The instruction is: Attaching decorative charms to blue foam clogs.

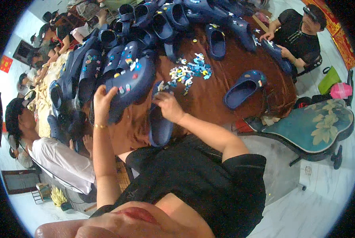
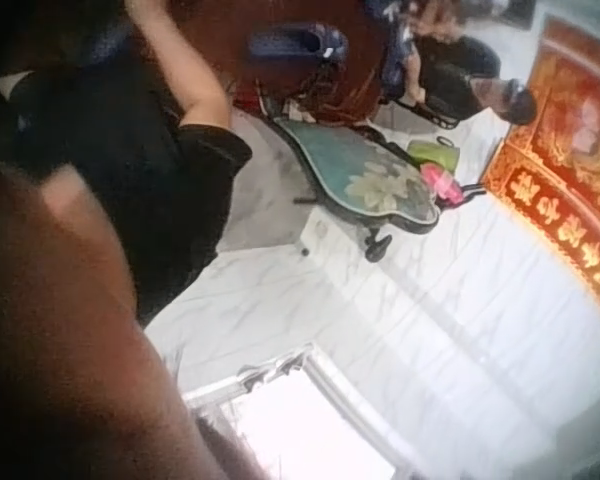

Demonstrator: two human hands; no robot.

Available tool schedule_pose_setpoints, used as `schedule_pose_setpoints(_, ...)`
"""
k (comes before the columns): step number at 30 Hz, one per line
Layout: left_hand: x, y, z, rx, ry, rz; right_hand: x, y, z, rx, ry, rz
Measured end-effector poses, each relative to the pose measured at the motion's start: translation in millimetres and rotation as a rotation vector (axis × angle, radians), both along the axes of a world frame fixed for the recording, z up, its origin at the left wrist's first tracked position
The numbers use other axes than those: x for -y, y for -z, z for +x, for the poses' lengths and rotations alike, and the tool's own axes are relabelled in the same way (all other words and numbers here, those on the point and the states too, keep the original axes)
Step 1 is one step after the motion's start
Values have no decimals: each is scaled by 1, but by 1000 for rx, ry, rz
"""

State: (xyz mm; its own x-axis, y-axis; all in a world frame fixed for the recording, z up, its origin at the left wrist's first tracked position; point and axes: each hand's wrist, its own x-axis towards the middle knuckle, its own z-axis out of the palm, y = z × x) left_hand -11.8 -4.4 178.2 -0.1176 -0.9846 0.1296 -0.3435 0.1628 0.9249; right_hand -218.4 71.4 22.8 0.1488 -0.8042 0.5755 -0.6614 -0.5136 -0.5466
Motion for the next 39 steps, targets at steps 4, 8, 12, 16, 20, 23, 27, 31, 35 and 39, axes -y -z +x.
schedule_pose_setpoints(4,-39,18,-1,-334,33,185,12,-36,-66,-98,119,-173)
schedule_pose_setpoints(8,-46,59,-9,-510,37,262,69,-63,-149,-237,287,-358)
schedule_pose_setpoints(12,-63,94,-13,-491,-4,309,125,-87,-175,-229,652,-376)
schedule_pose_setpoints(16,-68,131,-35,-547,-6,355,131,-51,-158,-79,597,-193)
schedule_pose_setpoints(20,-60,155,-42,-282,-13,258,119,-6,-112,81,230,104)
schedule_pose_setpoints(23,-54,172,-37,-559,273,368,108,12,-75,138,174,231)
schedule_pose_setpoints(27,-53,161,-39,352,273,-182,113,23,-30,45,-5,134)
schedule_pose_setpoints(31,-46,173,-50,677,443,-295,105,20,9,-213,49,-29)
schedule_pose_setpoints(35,-44,213,-64,819,446,-319,98,11,14,-378,-80,257)
schedule_pose_setpoints(39,-47,230,-66,786,316,-209,96,26,14,-174,-169,83)
